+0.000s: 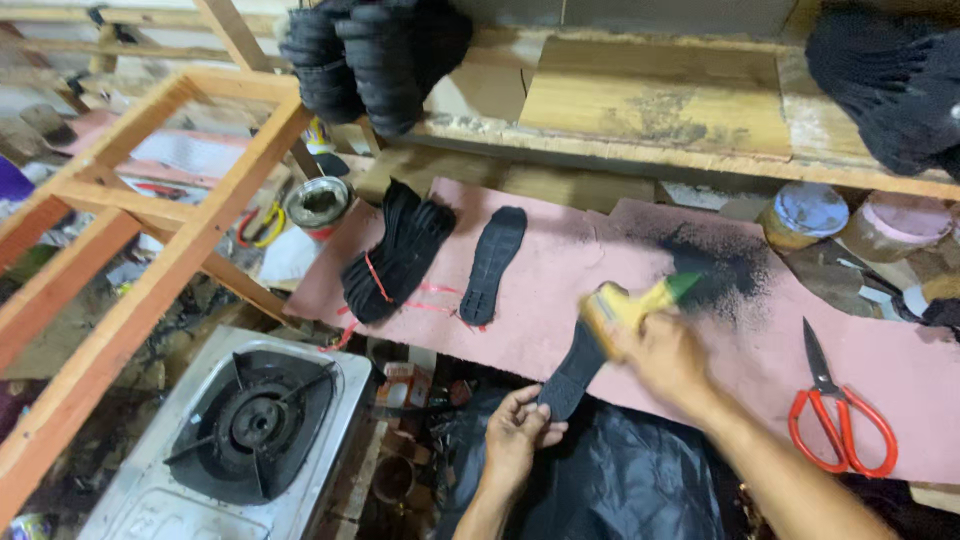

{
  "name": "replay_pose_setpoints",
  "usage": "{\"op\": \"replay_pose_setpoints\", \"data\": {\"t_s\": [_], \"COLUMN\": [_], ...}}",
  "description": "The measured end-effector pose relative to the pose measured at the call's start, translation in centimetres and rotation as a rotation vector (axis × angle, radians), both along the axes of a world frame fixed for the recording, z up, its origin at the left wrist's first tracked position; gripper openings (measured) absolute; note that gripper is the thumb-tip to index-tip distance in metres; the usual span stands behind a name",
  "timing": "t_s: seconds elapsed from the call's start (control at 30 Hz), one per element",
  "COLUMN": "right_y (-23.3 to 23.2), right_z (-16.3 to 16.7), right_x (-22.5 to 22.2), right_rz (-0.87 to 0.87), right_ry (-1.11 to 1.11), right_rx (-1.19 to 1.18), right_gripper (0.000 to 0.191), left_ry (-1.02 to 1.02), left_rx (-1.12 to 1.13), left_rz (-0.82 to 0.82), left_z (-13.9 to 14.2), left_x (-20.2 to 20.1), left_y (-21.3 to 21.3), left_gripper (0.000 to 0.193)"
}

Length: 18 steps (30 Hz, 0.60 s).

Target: The person repeatedly brushes black shoe soles with a hand brush to remove dust and debris. They handle multiple soles one at a time, flipping them over and brushing both sides before placing them back on the work surface.

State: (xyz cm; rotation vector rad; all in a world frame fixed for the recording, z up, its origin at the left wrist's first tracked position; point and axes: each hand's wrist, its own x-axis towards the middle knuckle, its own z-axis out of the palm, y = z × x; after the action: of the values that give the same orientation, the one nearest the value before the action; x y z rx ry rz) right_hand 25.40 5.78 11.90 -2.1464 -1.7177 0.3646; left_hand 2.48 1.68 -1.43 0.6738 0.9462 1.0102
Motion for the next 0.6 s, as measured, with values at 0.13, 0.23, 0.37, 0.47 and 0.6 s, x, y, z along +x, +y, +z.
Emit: {"op": "replay_pose_setpoints", "data": {"t_s": [0.13,0.23,0.37,0.47,0.6], "right_y": [-7.2,-9.3,-10.6,-11.2,-7.6], "right_z": [-2.9,-3.6,-3.5,-3.9,-4.1], "right_x": [-2.2,-2.9,-4.4,-4.7,-2.0], "right_rz": [0.552,0.180,0.593,0.752,0.687], "right_ry": [-0.127,0.347,-0.083,0.074,-0.442], "right_rx": [0.432,0.095,0.100,0.235,-0.013], "right_gripper": [0.025,0.033,0.026,0.027,0.020], "left_ry": [0.000,-0.037,-0.086,-0.062,0.016], "left_rx": [-0.013,-0.051,0.029,0.136,0.014], "left_rz": [-0.041,-0.040,-0.040,-0.017,-0.074], "left_z": [0.2,0.3,0.1,-0.2,-0.4], "left_x": [-0.1,-0.1,0.0,-0.3,-0.4], "left_y": [-0.3,-0.5,-0.5,-0.4,-0.1], "left_gripper": [0.034,0.039,0.041,0.042,0.036]}}
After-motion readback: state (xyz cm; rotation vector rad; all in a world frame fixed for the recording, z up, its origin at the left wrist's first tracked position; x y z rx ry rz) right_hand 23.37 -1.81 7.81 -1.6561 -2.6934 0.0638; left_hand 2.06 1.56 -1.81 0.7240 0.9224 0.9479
